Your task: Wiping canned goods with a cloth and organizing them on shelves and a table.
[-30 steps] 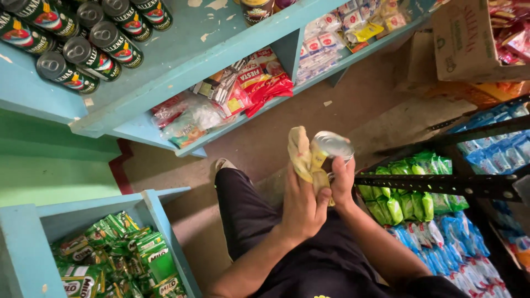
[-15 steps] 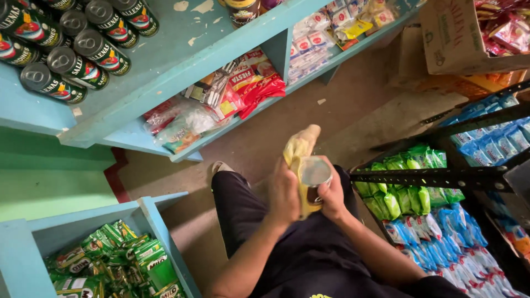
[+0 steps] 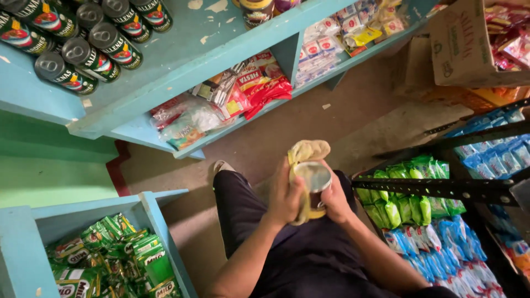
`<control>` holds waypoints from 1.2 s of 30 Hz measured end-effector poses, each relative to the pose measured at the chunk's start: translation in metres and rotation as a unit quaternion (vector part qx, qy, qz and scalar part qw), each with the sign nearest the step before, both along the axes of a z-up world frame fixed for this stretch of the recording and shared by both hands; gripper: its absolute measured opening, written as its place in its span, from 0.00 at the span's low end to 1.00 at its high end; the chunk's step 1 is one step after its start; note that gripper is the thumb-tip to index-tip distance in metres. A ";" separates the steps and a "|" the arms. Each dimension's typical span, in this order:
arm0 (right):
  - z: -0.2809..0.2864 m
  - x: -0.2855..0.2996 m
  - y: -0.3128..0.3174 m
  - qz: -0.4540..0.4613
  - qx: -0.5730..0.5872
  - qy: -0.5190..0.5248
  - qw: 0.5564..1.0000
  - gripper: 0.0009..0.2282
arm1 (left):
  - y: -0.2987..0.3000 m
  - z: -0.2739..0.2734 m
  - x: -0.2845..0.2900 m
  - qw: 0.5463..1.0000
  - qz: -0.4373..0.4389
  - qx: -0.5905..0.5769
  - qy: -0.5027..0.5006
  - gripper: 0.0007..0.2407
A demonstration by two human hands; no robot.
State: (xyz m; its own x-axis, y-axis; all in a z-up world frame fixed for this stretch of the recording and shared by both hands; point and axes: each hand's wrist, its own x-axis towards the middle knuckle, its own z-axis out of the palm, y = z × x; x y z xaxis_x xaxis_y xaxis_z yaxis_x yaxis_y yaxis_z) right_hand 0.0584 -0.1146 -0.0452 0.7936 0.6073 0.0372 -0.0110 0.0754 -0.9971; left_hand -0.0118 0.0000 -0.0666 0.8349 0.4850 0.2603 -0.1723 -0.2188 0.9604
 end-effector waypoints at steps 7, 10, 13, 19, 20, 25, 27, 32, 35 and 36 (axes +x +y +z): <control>-0.008 0.009 -0.002 0.015 0.042 0.000 0.999 0.49 | -0.018 0.049 -0.005 0.990 0.024 -0.130 -0.044 0.27; 0.002 0.014 0.002 -0.017 0.034 -0.032 0.999 0.48 | -0.032 0.047 -0.014 0.999 0.023 -0.012 -0.032 0.24; -0.006 0.021 0.000 -0.047 0.024 -0.068 0.996 0.50 | -0.032 0.050 -0.005 1.000 0.014 0.005 -0.009 0.25; 0.000 0.010 -0.004 -0.006 0.017 -0.013 1.000 0.49 | -0.027 0.020 0.002 0.996 0.058 -0.003 -0.068 0.30; 0.005 0.011 -0.002 0.013 0.036 -0.023 0.999 0.46 | -0.022 0.028 0.003 0.996 0.048 -0.071 -0.014 0.29; -0.021 0.012 -0.010 0.019 0.104 0.018 0.994 0.44 | 0.002 0.035 0.010 0.996 0.026 0.027 0.085 0.28; -0.038 0.006 -0.018 0.003 0.176 0.093 0.980 0.45 | 0.015 0.039 0.017 0.978 -0.005 0.178 0.110 0.18; -0.075 0.001 -0.048 -0.024 0.273 0.202 0.940 0.46 | 0.109 0.068 0.118 0.986 0.123 0.041 -0.108 0.10; -0.063 -0.003 -0.072 -0.026 0.306 0.293 0.905 0.42 | 0.186 0.047 0.203 0.968 0.222 0.090 -0.077 0.24; -0.055 -0.005 -0.080 -0.021 0.304 0.353 0.885 0.36 | 0.213 0.033 0.235 0.962 0.235 0.132 -0.045 0.42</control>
